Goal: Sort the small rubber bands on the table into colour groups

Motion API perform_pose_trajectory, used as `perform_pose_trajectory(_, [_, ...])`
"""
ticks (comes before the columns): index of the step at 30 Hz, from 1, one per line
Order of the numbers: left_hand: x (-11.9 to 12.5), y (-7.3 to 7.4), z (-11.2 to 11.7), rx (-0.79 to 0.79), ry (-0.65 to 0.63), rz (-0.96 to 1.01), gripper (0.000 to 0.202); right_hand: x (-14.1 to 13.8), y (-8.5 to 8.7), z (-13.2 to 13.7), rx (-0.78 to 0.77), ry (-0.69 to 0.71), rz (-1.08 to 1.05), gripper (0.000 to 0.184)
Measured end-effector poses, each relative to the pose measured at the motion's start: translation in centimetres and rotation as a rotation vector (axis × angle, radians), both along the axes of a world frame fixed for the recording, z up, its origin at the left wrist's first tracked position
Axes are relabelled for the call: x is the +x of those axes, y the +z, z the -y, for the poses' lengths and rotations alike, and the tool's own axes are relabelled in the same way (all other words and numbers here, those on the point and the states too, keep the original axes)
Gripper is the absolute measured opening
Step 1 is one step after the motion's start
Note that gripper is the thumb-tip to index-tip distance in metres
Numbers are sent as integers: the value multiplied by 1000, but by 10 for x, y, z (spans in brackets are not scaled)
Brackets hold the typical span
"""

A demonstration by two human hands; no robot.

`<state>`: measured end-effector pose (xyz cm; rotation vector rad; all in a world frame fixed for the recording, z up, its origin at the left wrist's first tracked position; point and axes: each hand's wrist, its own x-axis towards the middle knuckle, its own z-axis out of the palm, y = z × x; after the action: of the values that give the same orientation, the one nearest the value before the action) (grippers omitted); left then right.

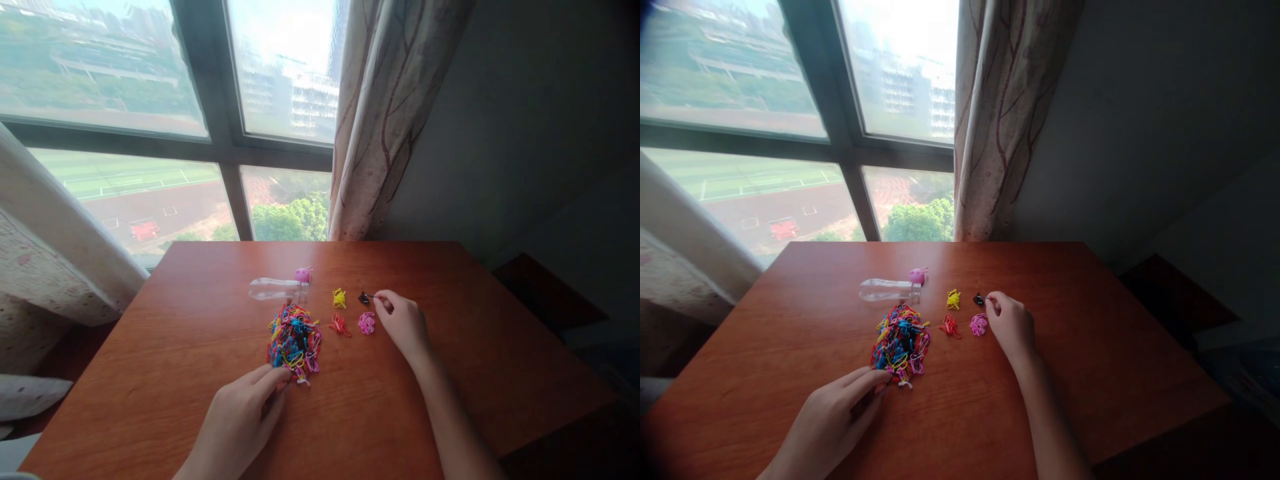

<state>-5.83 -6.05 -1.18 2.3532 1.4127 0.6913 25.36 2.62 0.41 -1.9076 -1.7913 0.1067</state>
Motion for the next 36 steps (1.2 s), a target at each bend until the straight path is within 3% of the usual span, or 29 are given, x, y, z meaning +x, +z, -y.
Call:
perform_pose_trajectory(8, [0, 1, 2, 10, 0, -10, 21, -3, -2, -18, -122, 53, 176, 20])
perform_pose_trajectory(13, [-1, 3, 2, 20, -2, 5, 22, -1, -3, -13, -63, 40, 107, 23])
perform_pose_trajectory(18, [-1, 3, 3, 16, -3, 4, 23, -11, -4, 11, -1, 86, -1, 22])
perform_pose_trajectory(27, [-3, -1, 1, -18, 2, -16, 23, -72, -14, 72, -38, 323, -191, 23])
perform_pose_trajectory(36, [-5, -4, -1, 15, 60, -22, 21, -92, -27, 90, -88, 364, -232, 22])
